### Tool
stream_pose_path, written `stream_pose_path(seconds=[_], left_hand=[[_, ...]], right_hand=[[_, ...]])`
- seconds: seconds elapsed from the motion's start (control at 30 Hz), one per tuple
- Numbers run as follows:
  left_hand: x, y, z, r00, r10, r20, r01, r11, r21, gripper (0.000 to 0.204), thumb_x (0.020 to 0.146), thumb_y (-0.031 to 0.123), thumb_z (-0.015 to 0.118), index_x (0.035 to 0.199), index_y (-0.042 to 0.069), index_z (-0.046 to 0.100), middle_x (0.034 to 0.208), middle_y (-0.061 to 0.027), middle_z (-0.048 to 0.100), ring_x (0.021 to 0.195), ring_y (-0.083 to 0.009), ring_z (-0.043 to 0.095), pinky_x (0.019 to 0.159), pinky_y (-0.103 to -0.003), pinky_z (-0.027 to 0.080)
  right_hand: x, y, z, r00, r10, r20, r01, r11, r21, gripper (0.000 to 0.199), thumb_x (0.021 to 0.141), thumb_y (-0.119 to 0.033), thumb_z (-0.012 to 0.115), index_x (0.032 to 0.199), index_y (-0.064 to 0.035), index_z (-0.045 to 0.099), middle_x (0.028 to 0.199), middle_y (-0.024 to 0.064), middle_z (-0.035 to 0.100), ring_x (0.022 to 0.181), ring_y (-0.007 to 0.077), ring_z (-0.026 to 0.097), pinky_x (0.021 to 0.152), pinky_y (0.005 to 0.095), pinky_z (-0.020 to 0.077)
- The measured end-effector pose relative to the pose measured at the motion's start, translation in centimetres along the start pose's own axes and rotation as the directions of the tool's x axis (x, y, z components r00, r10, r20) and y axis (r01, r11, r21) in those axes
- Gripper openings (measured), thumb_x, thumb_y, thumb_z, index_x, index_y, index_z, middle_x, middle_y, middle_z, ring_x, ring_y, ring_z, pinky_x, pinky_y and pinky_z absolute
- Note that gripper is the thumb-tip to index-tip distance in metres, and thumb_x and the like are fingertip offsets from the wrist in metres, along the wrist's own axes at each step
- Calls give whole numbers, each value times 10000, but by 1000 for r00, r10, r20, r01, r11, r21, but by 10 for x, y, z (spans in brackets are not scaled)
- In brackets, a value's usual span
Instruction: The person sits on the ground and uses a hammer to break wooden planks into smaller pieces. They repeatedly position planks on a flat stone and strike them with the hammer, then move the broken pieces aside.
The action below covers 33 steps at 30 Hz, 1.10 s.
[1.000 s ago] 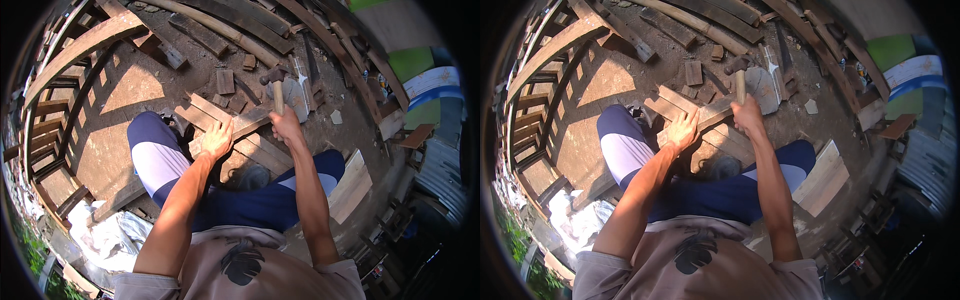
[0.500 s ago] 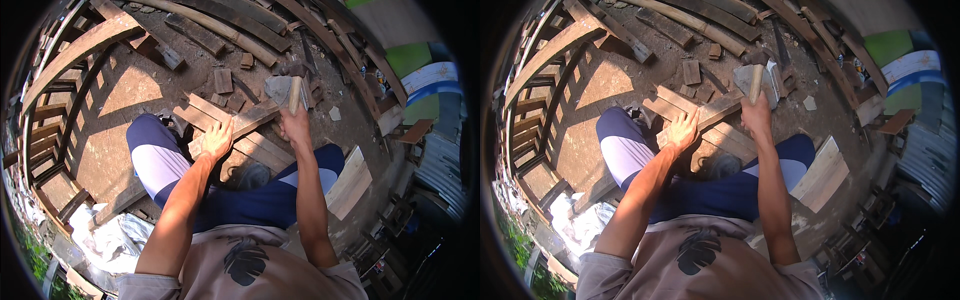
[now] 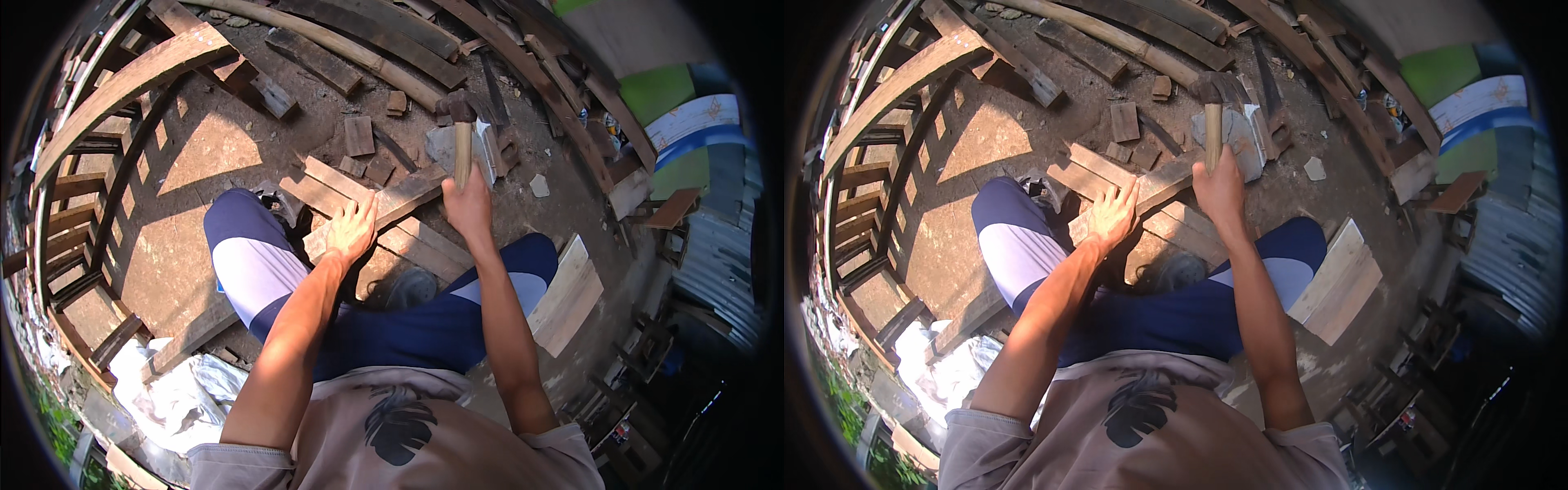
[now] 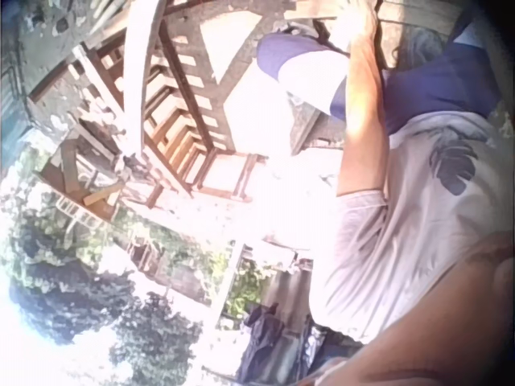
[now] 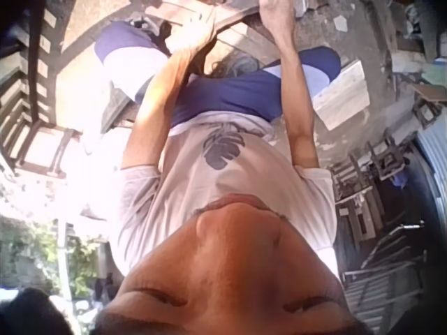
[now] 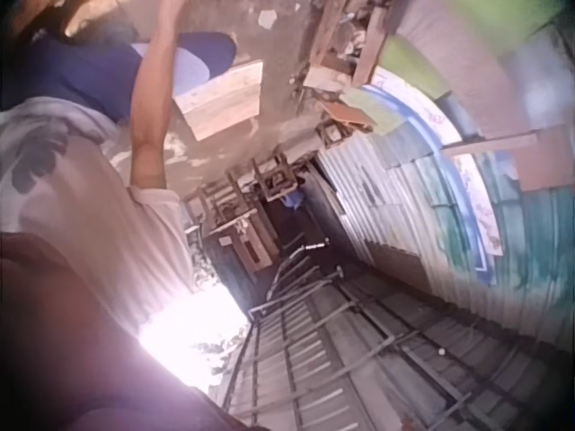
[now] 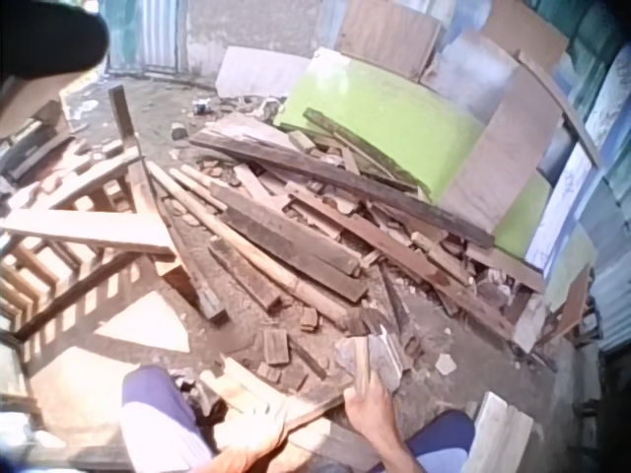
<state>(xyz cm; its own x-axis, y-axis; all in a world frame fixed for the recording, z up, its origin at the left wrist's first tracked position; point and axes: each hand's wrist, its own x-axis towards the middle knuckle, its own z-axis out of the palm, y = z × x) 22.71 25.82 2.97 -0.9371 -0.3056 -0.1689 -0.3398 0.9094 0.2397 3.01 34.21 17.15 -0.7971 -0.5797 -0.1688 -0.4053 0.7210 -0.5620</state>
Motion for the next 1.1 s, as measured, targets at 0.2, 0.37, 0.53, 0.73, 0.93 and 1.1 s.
stream_pose_path(seconds=[0.2, 0.37, 0.53, 0.73, 0.93, 1.1], left_hand=[[-2, 7, -3, 1000, 12, 11, -12, 1000, -28, 632, 904, 386, 577, 1411, 30, 449, 1490, -67, 412, 1102, -254, 511, 860, -403, 452], [-1, -1, -19, 996, -77, 48, 86, 971, -222, 848, 849, 650, 558, 1414, 30, 435, 1453, -107, 432, 1191, -279, 485, 961, -440, 400], [-7, -3, -51, 806, -497, 322, 567, 804, -178, 1008, 708, 813, 580, 1229, -48, 528, 1262, -205, 560, 1168, -302, 540, 968, -448, 420], [-12, -8, -33, 777, -528, 343, 607, 772, -189, 1024, 673, 848, 565, 1184, -39, 567, 1140, -178, 632, 1111, -305, 590, 966, -394, 446], [-9, -5, -34, 829, -480, 289, 545, 809, -220, 964, 704, 826, 572, 1127, -40, 585, 1047, -192, 656, 1037, -312, 635, 908, -412, 486], [-13, -9, -30, 829, -496, 259, 546, 818, -181, 987, 697, 829, 574, 1146, -49, 585, 1046, -210, 660, 1023, -309, 646, 879, -413, 500]], right_hand=[[10, 24, 16, 865, 326, 381, -273, 943, -188, 357, 835, -136, 629, 1118, 71, 561, 775, 239, 649, 612, 345, 653, 576, 445, 512], [13, 3, -5, 985, 68, 155, -42, 985, -167, 379, 846, -196, 638, 1112, 63, 557, 981, 292, 662, 945, 450, 645, 822, 483, 509], [17, 17, -17, 988, 14, 154, 9, 989, -146, 400, 828, -215, 656, 1118, 44, 562, 1010, 290, 655, 985, 462, 623, 856, 508, 485], [13, 10, -23, 996, -27, 89, 30, 999, -38, 366, 823, -184, 645, 1118, 19, 564, 974, 297, 654, 958, 473, 624, 833, 519, 492], [23, 55, 14, 930, 5, 368, 97, 961, -258, 377, 815, -160, 641, 1133, 28, 562, 959, 326, 646, 947, 486, 621, 816, 525, 493], [30, 1, 0, 948, -68, 312, 117, 983, -141, 353, 818, -173, 652, 1093, 25, 556, 931, 307, 646, 918, 475, 631, 758, 524, 487]])
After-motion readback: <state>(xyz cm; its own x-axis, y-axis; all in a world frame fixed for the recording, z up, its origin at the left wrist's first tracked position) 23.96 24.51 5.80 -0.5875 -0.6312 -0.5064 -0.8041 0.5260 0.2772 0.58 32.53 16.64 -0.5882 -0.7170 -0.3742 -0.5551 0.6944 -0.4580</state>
